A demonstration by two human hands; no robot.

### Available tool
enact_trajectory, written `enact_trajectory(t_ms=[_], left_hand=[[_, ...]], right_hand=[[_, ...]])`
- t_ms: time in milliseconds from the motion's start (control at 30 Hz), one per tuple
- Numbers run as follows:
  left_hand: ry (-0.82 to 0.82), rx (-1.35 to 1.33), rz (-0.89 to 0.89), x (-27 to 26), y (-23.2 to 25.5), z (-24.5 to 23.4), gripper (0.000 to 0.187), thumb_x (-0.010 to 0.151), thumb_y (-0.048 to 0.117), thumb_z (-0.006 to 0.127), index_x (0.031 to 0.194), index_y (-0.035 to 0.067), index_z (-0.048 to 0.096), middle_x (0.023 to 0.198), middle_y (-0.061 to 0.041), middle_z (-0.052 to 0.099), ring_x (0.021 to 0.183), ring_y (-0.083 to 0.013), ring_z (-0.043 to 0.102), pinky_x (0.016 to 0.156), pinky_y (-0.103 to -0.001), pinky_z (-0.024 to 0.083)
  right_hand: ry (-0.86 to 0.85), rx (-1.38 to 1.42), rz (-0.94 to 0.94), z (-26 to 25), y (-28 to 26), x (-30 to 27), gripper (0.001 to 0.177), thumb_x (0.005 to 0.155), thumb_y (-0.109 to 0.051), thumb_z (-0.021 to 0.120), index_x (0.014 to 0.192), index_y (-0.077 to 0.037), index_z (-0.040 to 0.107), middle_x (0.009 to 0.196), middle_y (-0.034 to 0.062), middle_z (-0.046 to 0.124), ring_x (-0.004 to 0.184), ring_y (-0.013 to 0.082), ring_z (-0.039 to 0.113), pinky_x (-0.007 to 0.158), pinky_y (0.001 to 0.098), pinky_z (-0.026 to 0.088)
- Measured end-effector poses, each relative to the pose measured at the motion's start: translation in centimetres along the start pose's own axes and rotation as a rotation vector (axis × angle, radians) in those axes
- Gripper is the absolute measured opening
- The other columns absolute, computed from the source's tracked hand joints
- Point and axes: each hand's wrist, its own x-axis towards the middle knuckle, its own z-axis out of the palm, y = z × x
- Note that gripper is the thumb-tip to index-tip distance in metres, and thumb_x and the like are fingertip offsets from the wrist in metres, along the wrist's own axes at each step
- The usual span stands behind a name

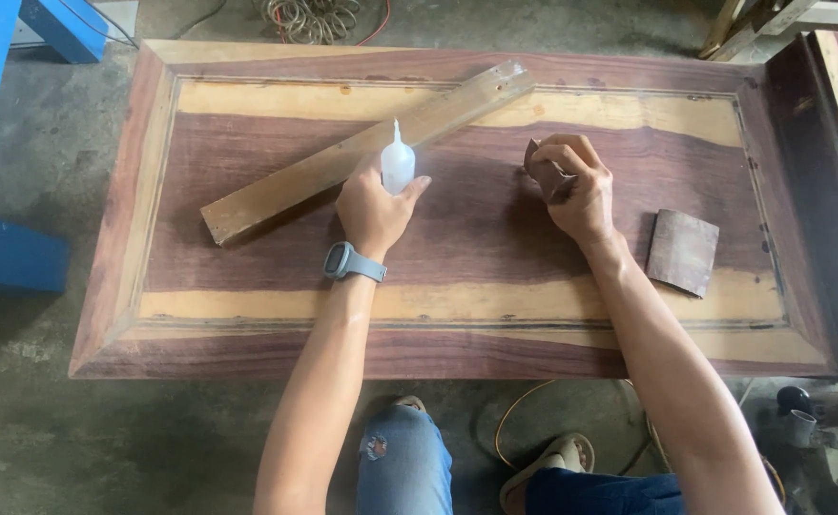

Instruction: Sanding a wooden block, blowing away sawdust with a power blower, and applying glue to wood surfaces on a table.

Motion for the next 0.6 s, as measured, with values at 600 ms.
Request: enact_trajectory(t_ms=[600], left_hand=[[0.001, 0.012, -0.008, 0.06, 0.42, -0.28, 0.049, 0.078, 0.043, 0.086, 0.104, 0.004, 0.073, 0.09, -0.015, 0.074, 0.089, -0.0378, 0.075, 0.07, -0.05, 0.061]], right_hand=[[-0.023, 0.019, 0.004, -0.2, -0.15, 0.17, 0.016, 0.096, 0.004, 0.076, 0.099, -0.011, 0.07, 0.101, 0.0103, 0.069, 0.097, 0.039, 0.073, 0.09, 0.0451, 0.056]])
